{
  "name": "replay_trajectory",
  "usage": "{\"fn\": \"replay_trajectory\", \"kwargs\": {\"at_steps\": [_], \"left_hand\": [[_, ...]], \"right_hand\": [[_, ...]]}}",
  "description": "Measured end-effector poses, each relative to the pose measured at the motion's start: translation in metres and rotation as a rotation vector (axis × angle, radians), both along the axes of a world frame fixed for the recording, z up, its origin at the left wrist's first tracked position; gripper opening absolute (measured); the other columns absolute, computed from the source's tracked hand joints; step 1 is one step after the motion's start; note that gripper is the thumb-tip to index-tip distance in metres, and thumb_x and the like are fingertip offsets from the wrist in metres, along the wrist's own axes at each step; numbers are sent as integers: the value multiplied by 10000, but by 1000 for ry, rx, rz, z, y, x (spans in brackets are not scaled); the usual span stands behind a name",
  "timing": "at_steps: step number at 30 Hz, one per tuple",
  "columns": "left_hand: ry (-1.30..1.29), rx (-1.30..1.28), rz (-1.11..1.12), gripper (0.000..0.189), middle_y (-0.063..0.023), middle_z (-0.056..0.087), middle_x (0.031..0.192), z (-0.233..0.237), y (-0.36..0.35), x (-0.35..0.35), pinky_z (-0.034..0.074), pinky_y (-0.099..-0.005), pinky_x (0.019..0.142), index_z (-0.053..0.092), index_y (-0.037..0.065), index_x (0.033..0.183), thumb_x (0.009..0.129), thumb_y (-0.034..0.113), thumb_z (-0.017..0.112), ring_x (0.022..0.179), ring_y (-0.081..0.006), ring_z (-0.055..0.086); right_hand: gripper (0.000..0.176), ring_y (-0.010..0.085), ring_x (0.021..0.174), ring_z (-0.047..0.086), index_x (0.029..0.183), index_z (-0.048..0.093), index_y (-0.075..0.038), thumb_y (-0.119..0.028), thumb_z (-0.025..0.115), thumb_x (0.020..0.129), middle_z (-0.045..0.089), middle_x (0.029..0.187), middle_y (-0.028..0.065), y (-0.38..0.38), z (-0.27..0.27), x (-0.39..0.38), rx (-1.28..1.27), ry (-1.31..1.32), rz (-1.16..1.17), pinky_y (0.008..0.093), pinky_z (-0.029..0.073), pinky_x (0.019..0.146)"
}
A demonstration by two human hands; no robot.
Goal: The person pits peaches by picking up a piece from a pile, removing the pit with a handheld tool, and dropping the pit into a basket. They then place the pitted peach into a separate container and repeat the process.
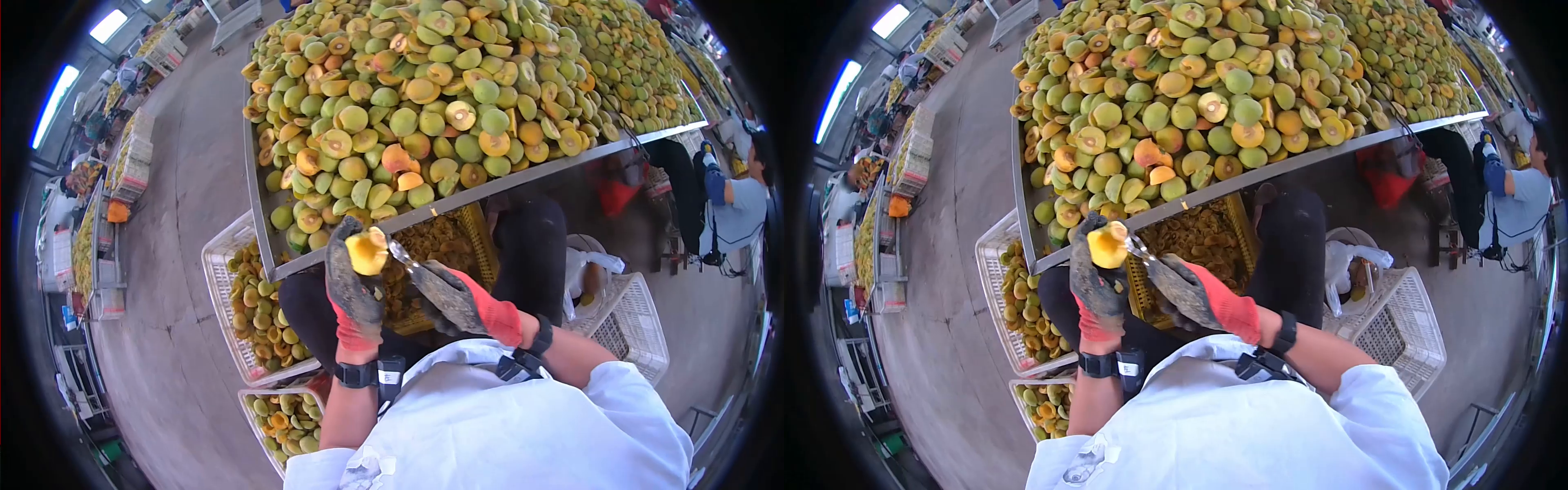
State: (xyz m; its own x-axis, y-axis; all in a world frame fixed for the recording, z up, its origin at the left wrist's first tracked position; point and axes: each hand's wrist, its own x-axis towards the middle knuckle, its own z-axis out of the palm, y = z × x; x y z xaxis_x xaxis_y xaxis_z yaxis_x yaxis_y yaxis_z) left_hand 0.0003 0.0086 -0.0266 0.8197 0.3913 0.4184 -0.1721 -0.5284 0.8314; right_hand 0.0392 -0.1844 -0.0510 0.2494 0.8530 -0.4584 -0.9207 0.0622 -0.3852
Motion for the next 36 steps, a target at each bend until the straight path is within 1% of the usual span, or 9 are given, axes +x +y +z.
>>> {"fn": "replay_trajectory", "kwargs": {"at_steps": [3, 7, 13, 14, 16, 22, 24, 27, 36], "left_hand": [[50, -813, -142, 444, -115, 523, 1259, 6, -29, -2, 398, -325, 1002, 455, -16, 1307, 951, 239, 527, 1151, -201, 515], [133, -562, -223, 470, -103, 507, 1292, 0, -32, -9, 394, -315, 1005, 437, -3, 1338, 933, 214, 536, 1153, -186, 509], [465, -1334, -474, 399, -74, 540, 1159, 20, -2, -16, 492, -312, 878, 497, 12, 1215, 846, 75, 635, 1027, -186, 571], [465, -1333, -475, 399, -74, 540, 1159, 20, 1, -16, 492, -312, 878, 497, 12, 1215, 846, 75, 635, 1027, -186, 571], [344, -28, -410, 497, -109, 550, 1188, 15, 7, -19, 484, -314, 907, 481, 19, 1229, 758, -18, 636, 1074, -209, 573], [114, -158, -50, 391, -93, 621, 1041, -17, -8, -34, 485, -286, 882, 513, -8, 1185, 810, 22, 617, 1000, -182, 604], [189, -1113, -69, 314, -118, 592, 1117, -20, -4, -31, 506, -329, 867, 515, -2, 1175, 921, 177, 563, 1016, -208, 601], [174, -1309, -231, 330, -114, 601, 1107, -6, -9, -30, 499, -339, 874, 527, 9, 1151, 975, 282, 470, 1017, -198, 598], [385, -1263, -402, 726, -122, 485, 1320, 13, -8, -34, 423, -338, 1004, 331, 26, 1403, 775, 109, 685, 1174, -223, 518]], "right_hand": [[374, 107, 511, 573, 1200, 521, -144, -429, 482, 960, 617, 795, 3, 27, 31, -7, -257, -419, -184, 205, 413, 385], [366, 93, 550, 584, 1157, 522, -131, -437, 465, 966, 620, 818, 2, 27, 18, -16, -235, -387, -341, 198, 417, 414], [210, 38, 725, 448, 962, 504, -77, -279, 564, 953, 518, 819, -23, 18, 10, -15, -351, -695, -322, 241, 426, 579], [207, 42, 715, 449, 950, 497, -74, -266, 574, 946, 519, 811, -21, 16, 13, -13, -390, -716, -306, 243, 424, 574], [205, 46, 704, 450, 937, 490, -71, -253, 584, 939, 520, 803, -19, 14, 19, -11, -427, -735, -288, 245, 423, 569], [171, 80, 689, 499, 995, 528, -33, -183, 583, 935, 567, 796, 5, 10, 14, -17, -459, -1136, -239, 258, 449, 591], [160, 88, 678, 502, 996, 538, -26, -173, 570, 942, 576, 789, 23, 12, 16, -20, -430, -1266, -258, 263, 449, 593], [158, 105, 659, 512, 985, 549, -16, -171, 532, 962, 584, 770, 50, 16, 12, -25, -371, -1270, -274, 274, 447, 593], [309, 81, 729, 537, 999, 583, -56, -319, 421, 1010, 600, 849, -8, 9, 7, -25, -419, -1145, -175, 214, 436, 629]]}}
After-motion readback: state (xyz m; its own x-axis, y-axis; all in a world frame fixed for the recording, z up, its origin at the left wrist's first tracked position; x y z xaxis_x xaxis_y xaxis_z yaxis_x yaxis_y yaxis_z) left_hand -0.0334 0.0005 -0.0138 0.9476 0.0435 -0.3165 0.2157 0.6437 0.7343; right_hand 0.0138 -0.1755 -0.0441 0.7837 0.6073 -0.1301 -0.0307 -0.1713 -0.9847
